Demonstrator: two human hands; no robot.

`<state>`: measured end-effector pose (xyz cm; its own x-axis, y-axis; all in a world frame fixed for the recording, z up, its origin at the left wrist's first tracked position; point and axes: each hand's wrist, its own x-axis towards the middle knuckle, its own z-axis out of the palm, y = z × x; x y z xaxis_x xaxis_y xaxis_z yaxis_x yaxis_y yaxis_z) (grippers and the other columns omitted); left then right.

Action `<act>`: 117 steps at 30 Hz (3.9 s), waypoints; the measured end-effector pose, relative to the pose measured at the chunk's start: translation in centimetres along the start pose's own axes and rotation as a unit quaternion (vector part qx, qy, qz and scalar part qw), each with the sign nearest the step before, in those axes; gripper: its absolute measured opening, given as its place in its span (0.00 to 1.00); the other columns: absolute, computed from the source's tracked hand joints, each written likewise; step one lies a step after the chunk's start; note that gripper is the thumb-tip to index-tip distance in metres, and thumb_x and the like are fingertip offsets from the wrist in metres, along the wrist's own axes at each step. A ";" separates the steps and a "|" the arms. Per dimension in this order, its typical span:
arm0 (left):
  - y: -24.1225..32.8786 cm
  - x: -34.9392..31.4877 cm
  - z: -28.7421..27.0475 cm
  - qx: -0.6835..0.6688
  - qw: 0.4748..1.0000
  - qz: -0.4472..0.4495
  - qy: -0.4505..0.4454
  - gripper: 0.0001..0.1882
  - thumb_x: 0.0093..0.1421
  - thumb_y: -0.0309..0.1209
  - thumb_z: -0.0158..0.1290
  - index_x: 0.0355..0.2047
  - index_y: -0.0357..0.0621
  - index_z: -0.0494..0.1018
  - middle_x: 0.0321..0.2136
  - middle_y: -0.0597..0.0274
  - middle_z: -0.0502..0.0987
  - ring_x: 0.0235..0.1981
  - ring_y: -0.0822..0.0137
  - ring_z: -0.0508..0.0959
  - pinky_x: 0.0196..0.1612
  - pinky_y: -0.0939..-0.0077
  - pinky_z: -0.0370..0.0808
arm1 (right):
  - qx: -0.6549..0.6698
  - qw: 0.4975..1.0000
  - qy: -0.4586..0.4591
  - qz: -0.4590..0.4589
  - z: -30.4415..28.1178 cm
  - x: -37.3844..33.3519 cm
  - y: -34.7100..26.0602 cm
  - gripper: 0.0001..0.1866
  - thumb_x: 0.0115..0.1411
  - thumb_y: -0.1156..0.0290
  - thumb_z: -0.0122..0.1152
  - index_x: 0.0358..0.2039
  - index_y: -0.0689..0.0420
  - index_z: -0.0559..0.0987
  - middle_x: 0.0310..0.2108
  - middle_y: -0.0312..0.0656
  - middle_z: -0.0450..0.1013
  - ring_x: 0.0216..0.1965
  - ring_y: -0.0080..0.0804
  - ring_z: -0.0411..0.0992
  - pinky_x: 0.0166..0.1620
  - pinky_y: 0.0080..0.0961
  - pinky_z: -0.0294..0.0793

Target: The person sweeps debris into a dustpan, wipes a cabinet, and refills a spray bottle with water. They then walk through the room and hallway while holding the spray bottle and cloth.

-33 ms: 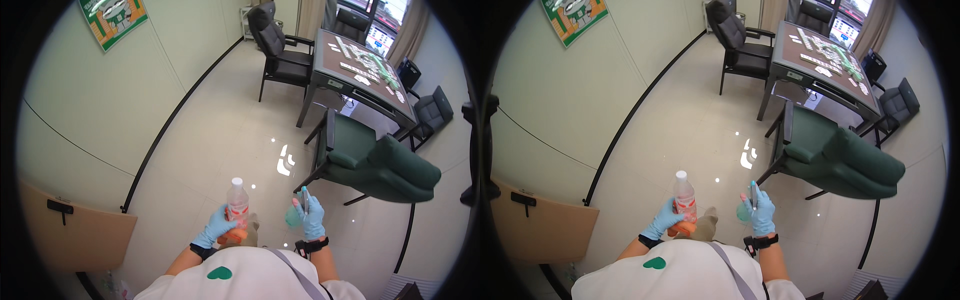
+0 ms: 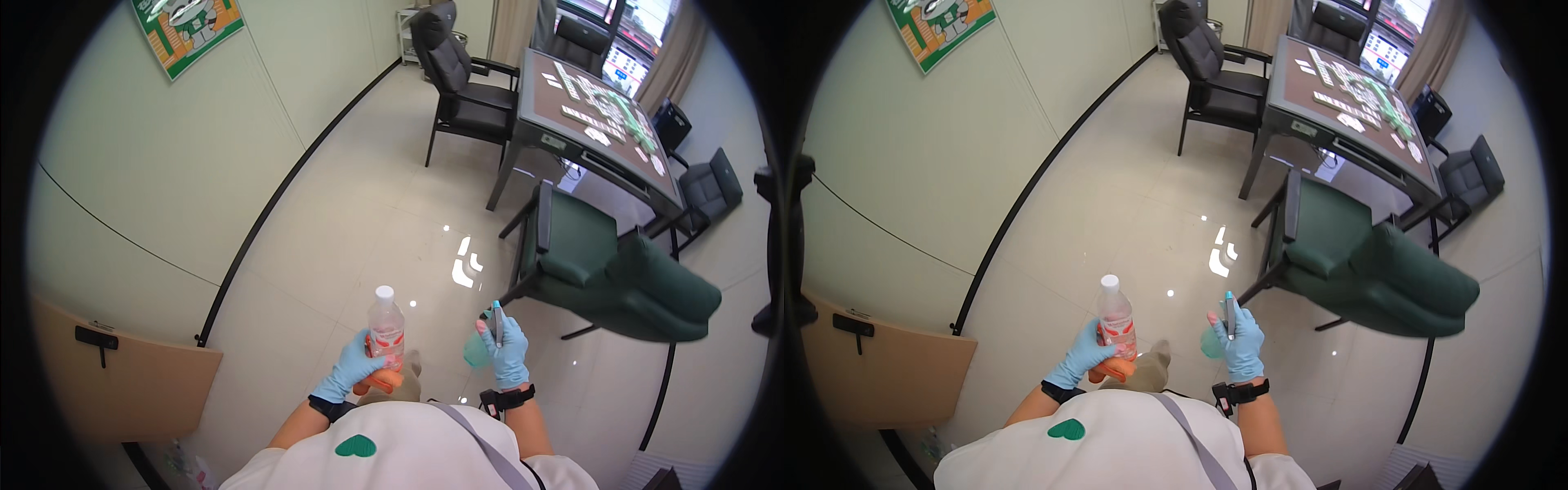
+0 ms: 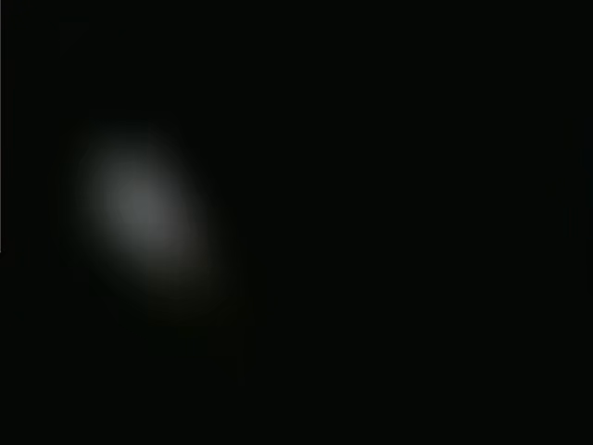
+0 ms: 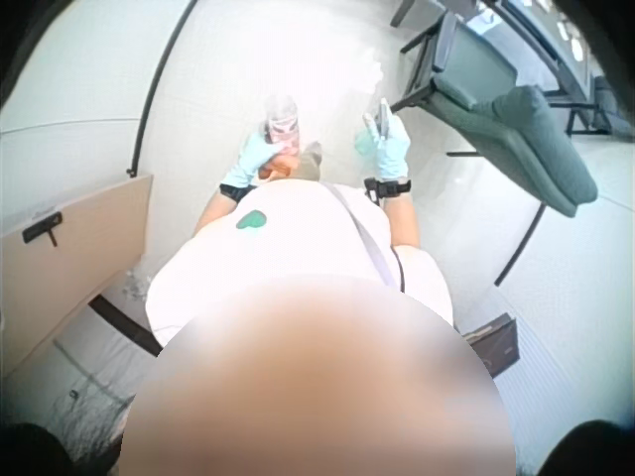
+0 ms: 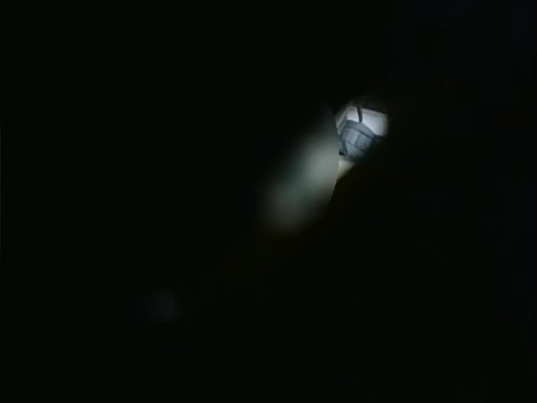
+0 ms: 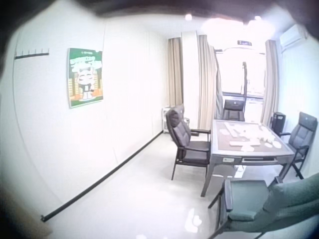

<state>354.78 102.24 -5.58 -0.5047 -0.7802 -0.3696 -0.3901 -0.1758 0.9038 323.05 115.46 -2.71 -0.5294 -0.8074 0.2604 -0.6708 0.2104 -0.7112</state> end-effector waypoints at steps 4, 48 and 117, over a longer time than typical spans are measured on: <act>3.8 6.8 -4.4 -0.031 0.999 0.041 0.013 0.37 0.50 0.37 0.69 0.57 0.38 0.67 0.50 0.51 0.78 0.50 0.60 0.79 0.55 0.65 0.75 | 0.051 0.999 -0.013 0.009 3.9 10.3 -2.6 0.31 0.54 0.59 0.75 0.57 0.51 0.77 0.35 0.40 0.78 0.31 0.34 0.78 0.39 0.28 0.78; -50.2 94.3 -33.1 -0.129 0.968 -0.045 0.210 0.34 0.53 0.18 0.64 0.60 0.39 0.67 0.52 0.59 0.77 0.54 0.64 0.76 0.57 0.68 0.75 | 0.208 0.924 -0.276 0.164 90.0 63.6 32.8 0.14 0.61 0.65 0.70 0.39 0.62 0.80 0.25 0.31 0.73 0.23 0.15 0.66 0.28 0.17 0.69; -48.6 85.8 -30.4 0.139 0.904 -0.139 0.379 0.40 0.53 0.40 0.68 0.63 0.44 0.64 0.45 0.48 0.79 0.40 0.50 0.82 0.44 0.58 0.77 | 0.380 0.754 -0.505 0.181 95.8 51.9 27.1 0.20 0.55 0.91 0.62 0.48 0.61 0.79 0.46 0.39 0.78 0.44 0.25 0.76 0.50 0.22 0.78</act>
<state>353.80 25.58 -74.65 0.2739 -0.9349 -0.2258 -0.6528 -0.3531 0.6702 327.23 26.47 -71.02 0.3158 -0.8612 -0.3983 0.1166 0.4518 -0.8845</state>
